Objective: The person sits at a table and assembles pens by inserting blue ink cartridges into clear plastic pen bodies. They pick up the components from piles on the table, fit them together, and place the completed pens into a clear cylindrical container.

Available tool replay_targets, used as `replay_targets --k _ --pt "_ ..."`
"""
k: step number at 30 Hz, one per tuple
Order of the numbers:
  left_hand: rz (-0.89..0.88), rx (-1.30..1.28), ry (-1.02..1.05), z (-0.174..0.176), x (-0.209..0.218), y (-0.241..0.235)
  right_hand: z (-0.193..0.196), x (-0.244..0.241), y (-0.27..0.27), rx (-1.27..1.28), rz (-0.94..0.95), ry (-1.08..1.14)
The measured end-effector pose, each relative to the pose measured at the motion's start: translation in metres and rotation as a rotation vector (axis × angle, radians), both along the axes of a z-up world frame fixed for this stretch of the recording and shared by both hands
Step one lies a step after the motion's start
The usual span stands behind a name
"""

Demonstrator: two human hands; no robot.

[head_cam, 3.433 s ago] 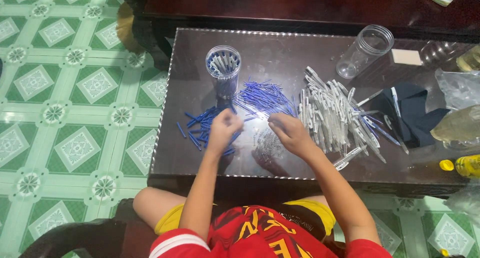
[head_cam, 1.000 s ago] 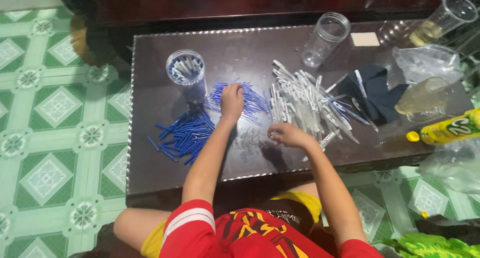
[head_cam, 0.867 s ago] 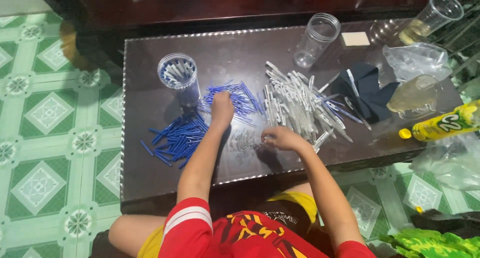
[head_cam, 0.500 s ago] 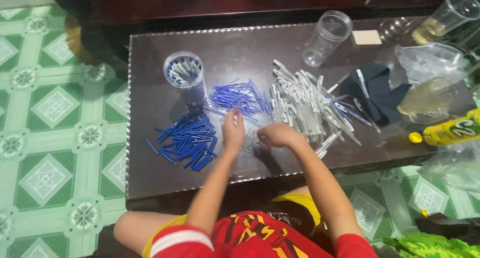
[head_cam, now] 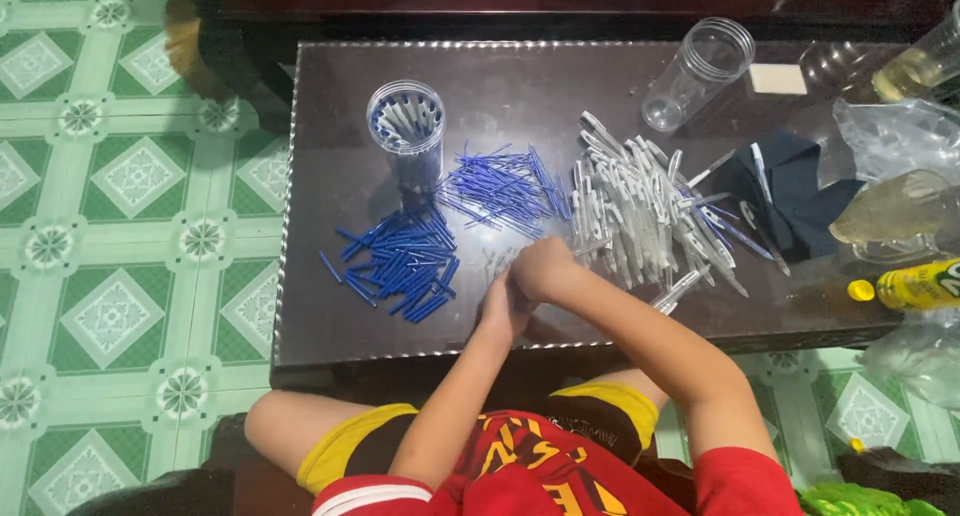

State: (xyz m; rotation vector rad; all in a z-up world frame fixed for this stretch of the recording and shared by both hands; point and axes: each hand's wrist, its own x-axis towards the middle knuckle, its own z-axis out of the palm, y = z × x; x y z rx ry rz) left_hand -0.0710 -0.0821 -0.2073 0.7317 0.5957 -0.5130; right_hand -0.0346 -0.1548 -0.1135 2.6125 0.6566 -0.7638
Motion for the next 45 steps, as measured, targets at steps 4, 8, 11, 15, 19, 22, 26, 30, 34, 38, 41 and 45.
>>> replay_targets --k 4,8,11,15,19,22,26,30,34,38,41,45 --pt "0.037 0.119 -0.025 -0.011 -0.002 0.01 0.028 -0.006 -0.024 0.151 -0.071 -0.008" --pt "-0.29 0.868 -0.642 0.004 -0.011 0.031 0.066 -0.011 -0.053 0.318 -0.375 0.035" --pt "-0.451 1.371 -1.18 -0.009 -0.016 0.036 0.077 -0.014 -0.081 0.526 -0.618 -0.041" --pt "-0.319 1.455 -1.515 -0.02 -0.014 0.034 0.017 0.004 -0.142 0.635 -0.732 -0.511" --pt "-0.251 1.663 -1.425 -0.028 -0.016 0.03 -0.01 0.017 -0.169 0.601 -0.797 -0.676" --pt "-0.272 1.703 -1.413 -0.027 -0.015 0.03 -0.051 0.035 -0.193 0.441 -0.676 -0.979" --pt "-0.18 1.704 -1.422 -0.025 -0.011 0.029 -0.064 0.036 -0.19 0.361 -0.701 -1.059" --pt "0.085 1.65 -1.539 -0.008 -0.002 0.034 -0.062 0.038 -0.189 0.342 -0.688 -1.094" --pt "0.429 2.145 -1.648 0.055 0.061 0.094 -0.07 0.038 -0.2 0.316 -0.638 -1.099" --pt "0.529 1.946 -1.464 0.166 0.149 0.137 -0.046 0.032 -0.186 0.32 -0.745 -0.96" --pt "0.084 2.038 -1.318 0.132 0.198 0.142 -0.055 0.029 -0.181 0.296 -0.765 -0.954" --pt "-0.316 2.096 -1.25 0.094 0.232 0.134 -0.077 0.033 -0.193 0.262 -0.67 -1.127"
